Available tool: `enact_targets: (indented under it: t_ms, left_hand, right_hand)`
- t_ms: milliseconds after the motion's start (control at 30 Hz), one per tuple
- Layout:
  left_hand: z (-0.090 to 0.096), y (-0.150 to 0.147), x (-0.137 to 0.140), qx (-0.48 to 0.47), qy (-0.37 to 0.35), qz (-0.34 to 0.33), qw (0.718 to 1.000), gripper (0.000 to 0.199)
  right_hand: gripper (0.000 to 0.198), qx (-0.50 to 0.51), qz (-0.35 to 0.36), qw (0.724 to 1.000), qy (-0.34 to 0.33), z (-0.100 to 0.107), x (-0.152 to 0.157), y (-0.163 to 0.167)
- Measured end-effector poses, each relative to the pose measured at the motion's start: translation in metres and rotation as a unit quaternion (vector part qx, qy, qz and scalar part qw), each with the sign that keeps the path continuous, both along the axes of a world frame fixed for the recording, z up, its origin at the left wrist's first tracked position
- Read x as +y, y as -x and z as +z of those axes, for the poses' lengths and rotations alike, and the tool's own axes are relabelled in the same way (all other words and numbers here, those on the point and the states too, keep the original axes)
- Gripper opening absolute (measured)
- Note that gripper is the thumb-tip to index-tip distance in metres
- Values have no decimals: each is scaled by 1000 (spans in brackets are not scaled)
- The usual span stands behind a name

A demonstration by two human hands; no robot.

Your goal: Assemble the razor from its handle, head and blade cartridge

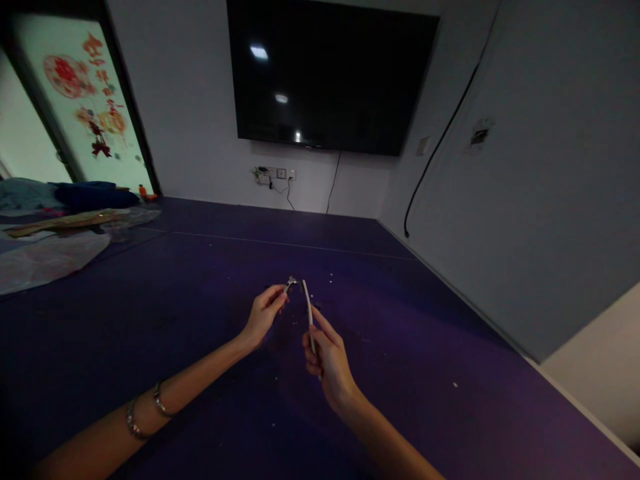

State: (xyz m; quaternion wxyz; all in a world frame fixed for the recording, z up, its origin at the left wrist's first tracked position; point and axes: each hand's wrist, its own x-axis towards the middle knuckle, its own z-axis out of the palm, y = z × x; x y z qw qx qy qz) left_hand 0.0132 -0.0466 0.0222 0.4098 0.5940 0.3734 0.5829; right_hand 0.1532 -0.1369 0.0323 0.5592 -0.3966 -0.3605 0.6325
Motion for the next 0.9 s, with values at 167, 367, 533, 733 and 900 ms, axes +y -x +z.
enact_targets:
  t_ms: [167, 367, 533, 733, 900]
  left_hand:
    - [1, -1, -1, -4, 6, -9, 1000, 18]
    - [0, -2, -3, -1, 5, -19, 1000, 19]
    - [0, -3, -6, 0, -3, -21, 1000, 19]
    - [-1, -3, -5, -6, -4, -15, 1000, 20]
    - [-3, -5, -5, 9, -2, -18, 1000, 24]
  right_hand:
    - [57, 5, -5, 1000, 3, -1, 2, 0]
    - [56, 24, -16, 999, 16, -3, -3, 6]
    - [56, 28, -17, 999, 7, -1, -3, 8]
    - [55, 37, -20, 999, 21, -3, -10, 11]
    - [56, 49, -35, 998, 5, -4, -7, 12]
